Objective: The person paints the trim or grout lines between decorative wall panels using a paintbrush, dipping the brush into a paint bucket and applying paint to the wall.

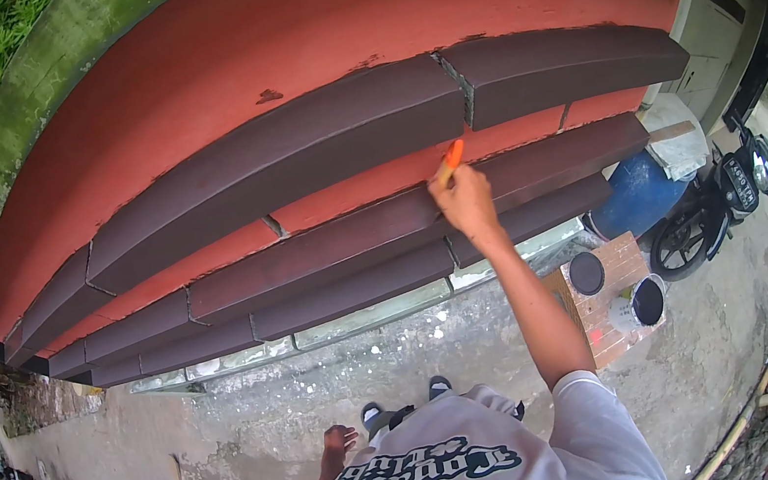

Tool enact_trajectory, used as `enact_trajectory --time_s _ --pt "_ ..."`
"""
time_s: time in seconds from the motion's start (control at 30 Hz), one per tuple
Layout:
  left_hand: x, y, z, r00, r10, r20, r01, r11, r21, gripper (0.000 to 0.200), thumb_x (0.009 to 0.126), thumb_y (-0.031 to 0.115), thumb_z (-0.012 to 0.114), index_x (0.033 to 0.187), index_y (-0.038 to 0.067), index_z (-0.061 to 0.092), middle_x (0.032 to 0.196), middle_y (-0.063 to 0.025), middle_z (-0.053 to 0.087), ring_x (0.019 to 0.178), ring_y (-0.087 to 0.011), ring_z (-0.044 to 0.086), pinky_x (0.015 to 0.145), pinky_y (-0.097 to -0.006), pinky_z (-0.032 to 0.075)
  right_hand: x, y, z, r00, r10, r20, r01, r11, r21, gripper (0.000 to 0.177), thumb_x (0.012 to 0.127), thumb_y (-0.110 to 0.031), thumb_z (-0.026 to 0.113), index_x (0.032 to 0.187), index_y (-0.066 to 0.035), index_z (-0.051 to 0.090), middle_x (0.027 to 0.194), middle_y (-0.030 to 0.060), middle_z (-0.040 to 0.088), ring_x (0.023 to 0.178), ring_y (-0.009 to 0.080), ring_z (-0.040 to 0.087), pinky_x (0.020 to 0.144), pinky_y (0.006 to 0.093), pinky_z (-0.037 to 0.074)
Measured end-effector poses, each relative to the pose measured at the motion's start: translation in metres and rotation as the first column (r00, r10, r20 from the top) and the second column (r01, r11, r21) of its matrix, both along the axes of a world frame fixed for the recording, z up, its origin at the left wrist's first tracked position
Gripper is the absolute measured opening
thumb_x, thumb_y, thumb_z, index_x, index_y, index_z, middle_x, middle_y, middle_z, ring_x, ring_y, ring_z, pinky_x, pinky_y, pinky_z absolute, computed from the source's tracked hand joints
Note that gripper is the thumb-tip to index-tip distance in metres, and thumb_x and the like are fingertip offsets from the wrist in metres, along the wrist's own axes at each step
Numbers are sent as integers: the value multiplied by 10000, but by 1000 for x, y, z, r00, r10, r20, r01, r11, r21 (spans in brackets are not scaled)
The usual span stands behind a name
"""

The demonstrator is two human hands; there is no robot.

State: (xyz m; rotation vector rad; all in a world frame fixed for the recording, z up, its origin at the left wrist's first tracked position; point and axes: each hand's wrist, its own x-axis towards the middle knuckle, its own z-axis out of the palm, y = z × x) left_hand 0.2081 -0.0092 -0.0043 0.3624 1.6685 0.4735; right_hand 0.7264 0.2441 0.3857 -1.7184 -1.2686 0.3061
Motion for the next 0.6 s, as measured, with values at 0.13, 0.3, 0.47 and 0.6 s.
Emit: enact_trajectory --time_s 0.13,0.3,0.47,0.6 --pt "-1 -5 7 1000 -6 -5 6 1000 12 249 969 169 503 1164 47 598 1128 -151 732 975 -289 732 745 -424 532 10 -9 37 892 -105 439 120 993 -7 224 895 -161 710 1077 -30 716 910 241 731 845 467 723 760 554 572" --pt "2 -10 3 1000 16 -3 -16 997 -80 254 963 154 490 1156 32 602 1124 -151 730 972 -298 731 729 -417 539 -48 -15 25 890 5 456 -23 999 35 273 881 -139 718 1146 -75 713 909 242 724 816 440 734 732 540 600" --pt "6 -3 -2 999 -45 25 47 997 -67 270 966 177 502 1191 53 588 1149 -146 728 1025 -303 720 805 -435 541 -64 -19 19 967 220 -132 -211 975 75 165 905 -176 723 1003 -44 716 870 177 742 819 347 758 755 429 578" --pt "5 9 -3 998 -53 31 53 999 13 292 957 190 530 1219 68 573 1167 -138 721 1055 -296 714 840 -433 539 -25 -36 21 998 1 58 -3 999 38 183 911 -189 703 925 -6 702 867 196 739 832 375 755 746 446 576"
